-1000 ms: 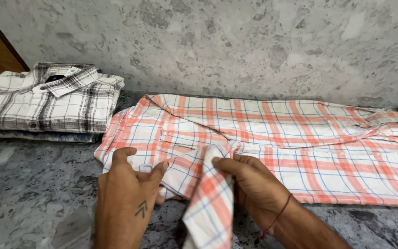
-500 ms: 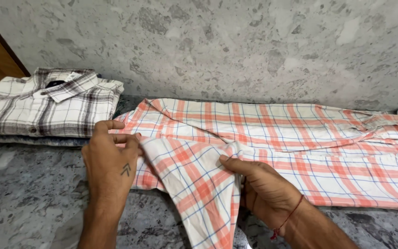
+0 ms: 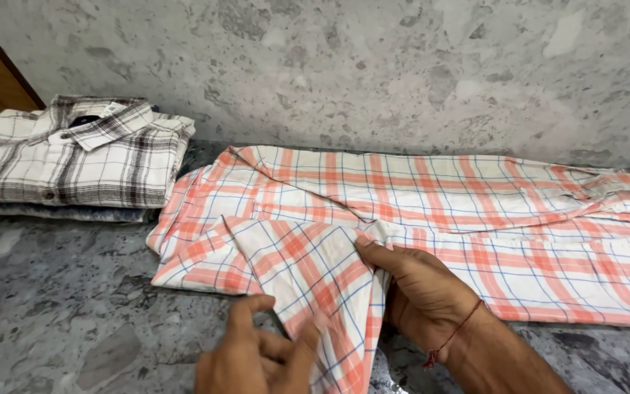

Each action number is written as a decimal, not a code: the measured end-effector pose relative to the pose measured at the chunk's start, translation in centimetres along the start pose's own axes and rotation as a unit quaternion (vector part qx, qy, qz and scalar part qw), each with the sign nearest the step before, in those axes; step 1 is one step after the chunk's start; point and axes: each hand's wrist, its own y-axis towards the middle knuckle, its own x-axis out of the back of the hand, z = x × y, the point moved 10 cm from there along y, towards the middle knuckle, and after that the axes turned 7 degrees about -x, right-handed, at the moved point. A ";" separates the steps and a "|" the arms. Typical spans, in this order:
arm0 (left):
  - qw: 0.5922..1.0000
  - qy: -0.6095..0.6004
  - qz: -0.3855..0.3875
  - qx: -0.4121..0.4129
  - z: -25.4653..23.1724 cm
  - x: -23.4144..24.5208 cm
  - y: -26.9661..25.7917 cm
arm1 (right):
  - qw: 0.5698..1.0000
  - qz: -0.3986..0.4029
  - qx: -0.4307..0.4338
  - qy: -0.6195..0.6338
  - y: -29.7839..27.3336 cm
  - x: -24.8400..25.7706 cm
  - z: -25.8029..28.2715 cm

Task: Folding a button-up plaid shirt on a countertop.

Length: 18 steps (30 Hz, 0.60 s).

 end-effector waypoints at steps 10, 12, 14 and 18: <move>0.983 -0.119 -0.032 0.139 0.9 -1.3 -1.8 | 0.999 0.013 0.033 -0.019 -0.6 1.7 0.6; 0.980 -0.087 -0.002 0.177 1.7 -0.9 -1.5 | 0.999 0.013 0.024 -0.044 -0.6 2.1 0.2; 0.987 -0.022 0.062 0.144 1.8 -1.1 -0.2 | 0.996 0.072 0.037 -0.031 -0.1 2.3 0.1; 0.995 0.091 0.023 0.043 0.1 -1.2 1.5 | 0.987 0.151 0.041 -0.031 -0.7 1.1 0.0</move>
